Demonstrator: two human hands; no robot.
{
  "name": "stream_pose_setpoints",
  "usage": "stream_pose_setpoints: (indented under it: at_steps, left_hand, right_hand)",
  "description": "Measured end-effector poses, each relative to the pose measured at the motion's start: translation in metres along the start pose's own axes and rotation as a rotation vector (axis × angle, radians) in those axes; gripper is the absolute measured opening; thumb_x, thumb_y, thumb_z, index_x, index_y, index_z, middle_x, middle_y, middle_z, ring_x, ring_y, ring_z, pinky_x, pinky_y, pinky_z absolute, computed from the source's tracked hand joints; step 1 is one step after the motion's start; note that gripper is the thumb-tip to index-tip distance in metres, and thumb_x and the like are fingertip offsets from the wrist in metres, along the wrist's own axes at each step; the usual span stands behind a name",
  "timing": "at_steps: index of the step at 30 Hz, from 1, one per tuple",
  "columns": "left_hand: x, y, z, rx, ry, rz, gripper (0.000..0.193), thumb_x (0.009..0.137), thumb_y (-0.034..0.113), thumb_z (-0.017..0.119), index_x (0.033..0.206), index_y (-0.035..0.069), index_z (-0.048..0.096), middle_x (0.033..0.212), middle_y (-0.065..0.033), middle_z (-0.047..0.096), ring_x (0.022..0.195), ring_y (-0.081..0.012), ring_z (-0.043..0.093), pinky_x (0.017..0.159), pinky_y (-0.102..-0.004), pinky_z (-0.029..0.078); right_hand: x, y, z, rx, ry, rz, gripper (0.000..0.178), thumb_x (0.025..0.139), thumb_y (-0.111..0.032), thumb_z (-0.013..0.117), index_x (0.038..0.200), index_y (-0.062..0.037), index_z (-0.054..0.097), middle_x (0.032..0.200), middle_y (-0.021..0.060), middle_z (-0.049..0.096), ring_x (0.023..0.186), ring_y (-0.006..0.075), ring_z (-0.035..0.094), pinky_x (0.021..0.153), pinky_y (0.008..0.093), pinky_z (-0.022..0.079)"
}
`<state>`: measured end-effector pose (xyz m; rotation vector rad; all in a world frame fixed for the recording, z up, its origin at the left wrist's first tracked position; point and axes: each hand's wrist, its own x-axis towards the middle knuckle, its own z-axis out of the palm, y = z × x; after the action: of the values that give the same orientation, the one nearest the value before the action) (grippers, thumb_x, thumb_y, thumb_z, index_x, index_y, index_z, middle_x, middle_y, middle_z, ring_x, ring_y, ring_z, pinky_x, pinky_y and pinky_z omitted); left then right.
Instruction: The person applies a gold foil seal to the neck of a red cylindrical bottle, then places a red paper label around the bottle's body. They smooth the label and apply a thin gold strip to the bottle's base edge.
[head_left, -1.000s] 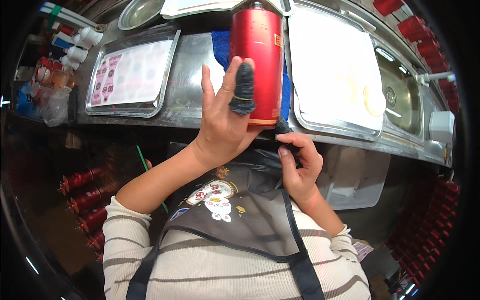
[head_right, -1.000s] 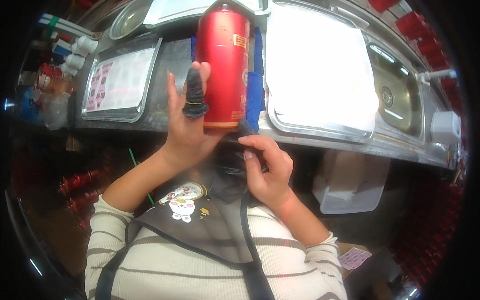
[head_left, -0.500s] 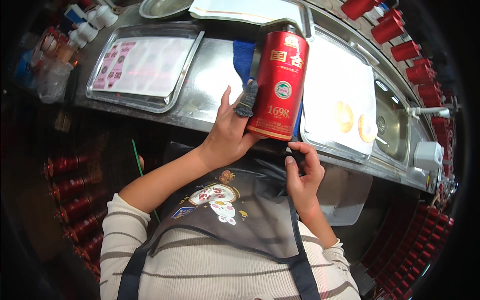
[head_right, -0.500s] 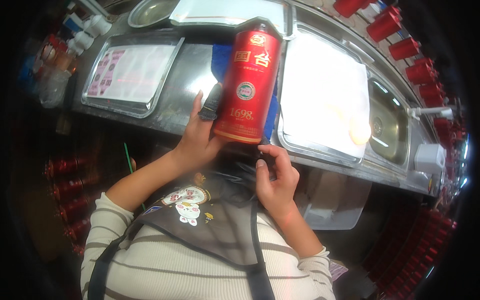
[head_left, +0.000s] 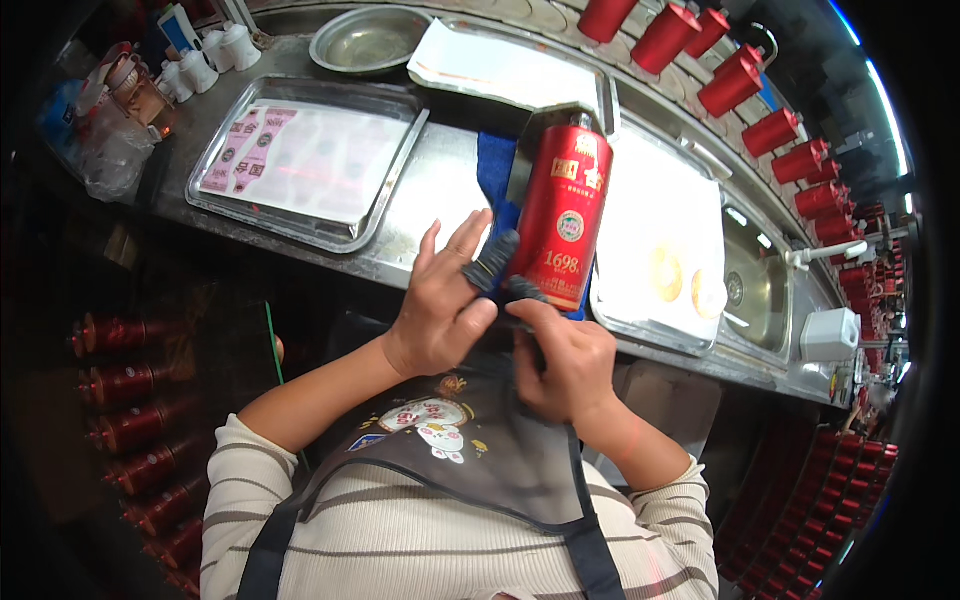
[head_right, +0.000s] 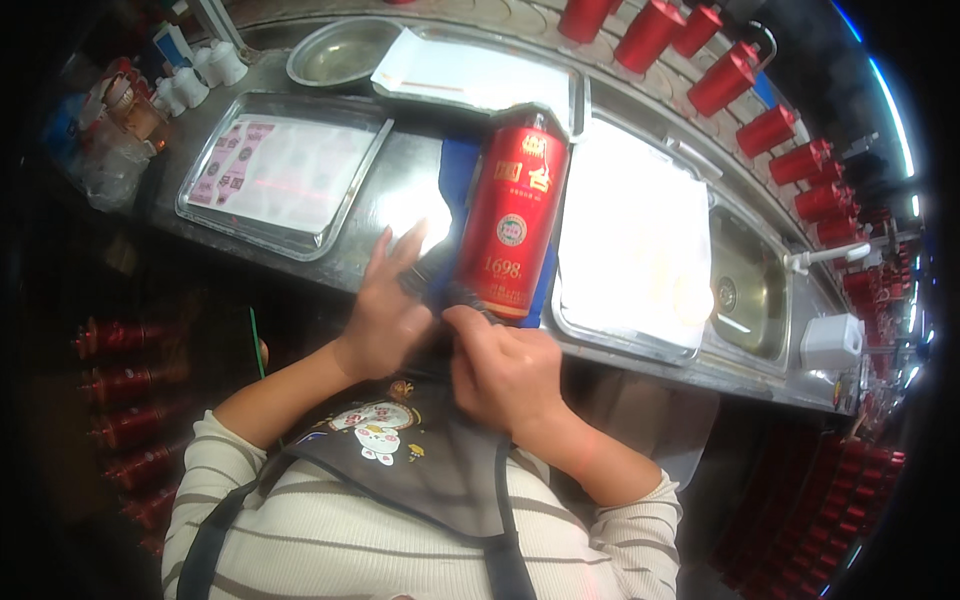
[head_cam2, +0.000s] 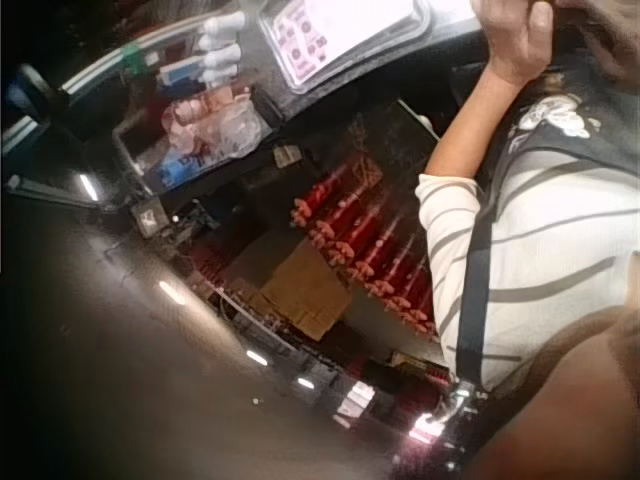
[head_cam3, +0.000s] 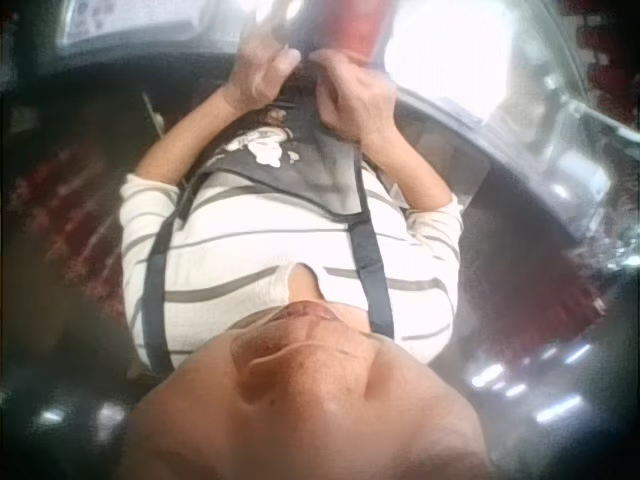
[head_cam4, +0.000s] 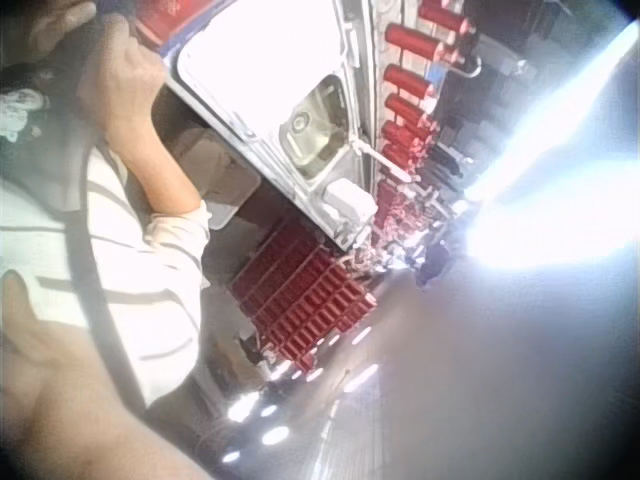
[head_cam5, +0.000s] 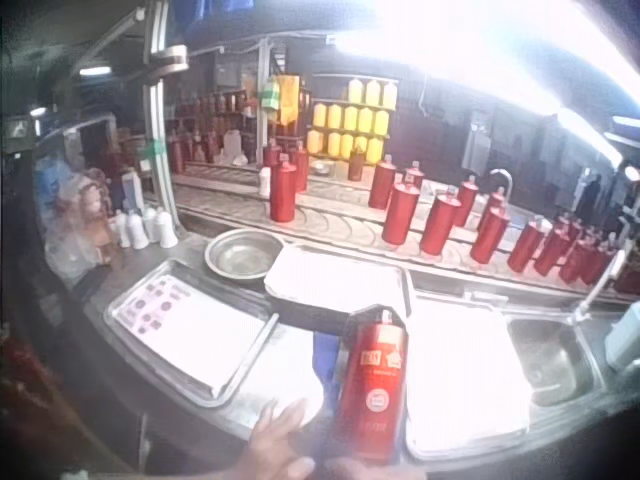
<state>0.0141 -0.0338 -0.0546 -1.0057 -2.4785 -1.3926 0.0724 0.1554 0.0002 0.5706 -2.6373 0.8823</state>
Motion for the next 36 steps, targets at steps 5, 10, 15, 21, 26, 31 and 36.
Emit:
stream_pose_setpoints:
  at_steps: [5, 10, 15, 21, 26, 31, 36]
  left_hand:
    - [0.058, 0.001, -0.02, -0.4, 0.321, -0.217, 0.033, 0.097, 0.017, 0.051, 0.116, -0.005, 0.064, 0.097, -0.0209, 0.069, 0.084, -0.0259, 0.067, 0.09, -0.0387, 0.049]
    - [0.151, -0.021, 0.015, -0.497, 0.406, -0.203, 0.038, 0.098, 0.031, 0.06, 0.078, -0.001, 0.06, 0.072, -0.0171, 0.064, 0.069, -0.0244, 0.066, 0.064, -0.0356, 0.051]
    - [0.192, -0.078, 0.062, 0.114, -0.072, -0.073, 0.025, 0.094, 0.032, 0.055, 0.109, 0.013, 0.062, 0.1, -0.0204, 0.061, 0.091, -0.0429, 0.064, 0.082, -0.0473, 0.053]
    - [0.216, -0.052, 0.097, -0.385, 0.029, -0.566, 0.072, 0.089, 0.047, 0.052, 0.135, -0.008, 0.043, 0.117, -0.0331, 0.064, 0.113, -0.0439, 0.063, 0.098, -0.0486, 0.048]
    - [0.138, -0.044, 0.004, -0.419, 0.234, -0.413, 0.055, 0.078, 0.046, 0.072, 0.092, -0.007, 0.066, 0.096, -0.0267, 0.069, 0.093, -0.0347, 0.069, 0.08, -0.0407, 0.053]
    - [-0.017, 0.007, -0.135, -0.529, 0.391, -0.397, 0.021, 0.084, 0.011, 0.077, 0.098, -0.001, 0.068, 0.092, -0.0062, 0.071, 0.088, -0.0123, 0.067, 0.079, -0.0284, 0.053]
    - [-0.169, 0.133, -0.165, 0.426, 0.783, -0.469, 0.02, 0.082, 0.014, 0.08, 0.098, 0.005, 0.072, 0.1, -0.0094, 0.07, 0.1, -0.0249, 0.068, 0.091, -0.0361, 0.052]
  right_hand:
    - [0.003, 0.008, -0.024, 0.421, -0.062, 0.107, 0.018, 0.079, 0.003, 0.071, 0.097, -0.002, 0.07, 0.08, 0.012, 0.069, 0.063, 0.0207, 0.067, 0.06, 0.0269, 0.05]
    - [-0.018, 0.066, -0.041, 0.59, 0.39, 0.507, 0.023, 0.091, -0.001, 0.062, 0.114, 0.002, 0.063, 0.097, 0.0062, 0.067, 0.064, 0.007, 0.056, 0.061, 0.0191, 0.044]
    - [-0.018, 0.069, -0.01, 0.08, -0.024, 0.235, 0.105, 0.066, -0.023, 0.09, 0.153, -0.0038, 0.034, 0.13, 0.0172, 0.056, 0.105, 0.0244, 0.061, 0.062, 0.0269, 0.052]
    - [-0.027, 0.085, 0.004, 0.503, 0.052, 0.428, 0.103, 0.072, -0.001, 0.083, 0.157, -0.0019, 0.024, 0.149, 0.0173, 0.041, 0.125, 0.0294, 0.055, 0.092, 0.0376, 0.057]
    - [-0.038, 0.072, -0.007, 0.503, -0.07, 0.173, 0.107, 0.065, -0.007, 0.087, 0.155, -0.0014, 0.031, 0.144, 0.0149, 0.048, 0.112, 0.0224, 0.061, 0.086, 0.0314, 0.054]
    - [0.026, 0.029, -0.009, 0.289, -0.502, 0.071, 0.106, 0.06, -0.019, 0.092, 0.151, -0.001, 0.04, 0.119, 0.0173, 0.063, 0.084, 0.0216, 0.062, 0.066, 0.0262, 0.047]
    - [0.081, -0.007, 0.045, 0.084, -0.537, -0.381, 0.086, 0.065, 0.005, 0.078, 0.144, -0.0066, 0.05, 0.117, 0.0247, 0.065, 0.103, 0.0411, 0.065, 0.081, 0.0439, 0.053]
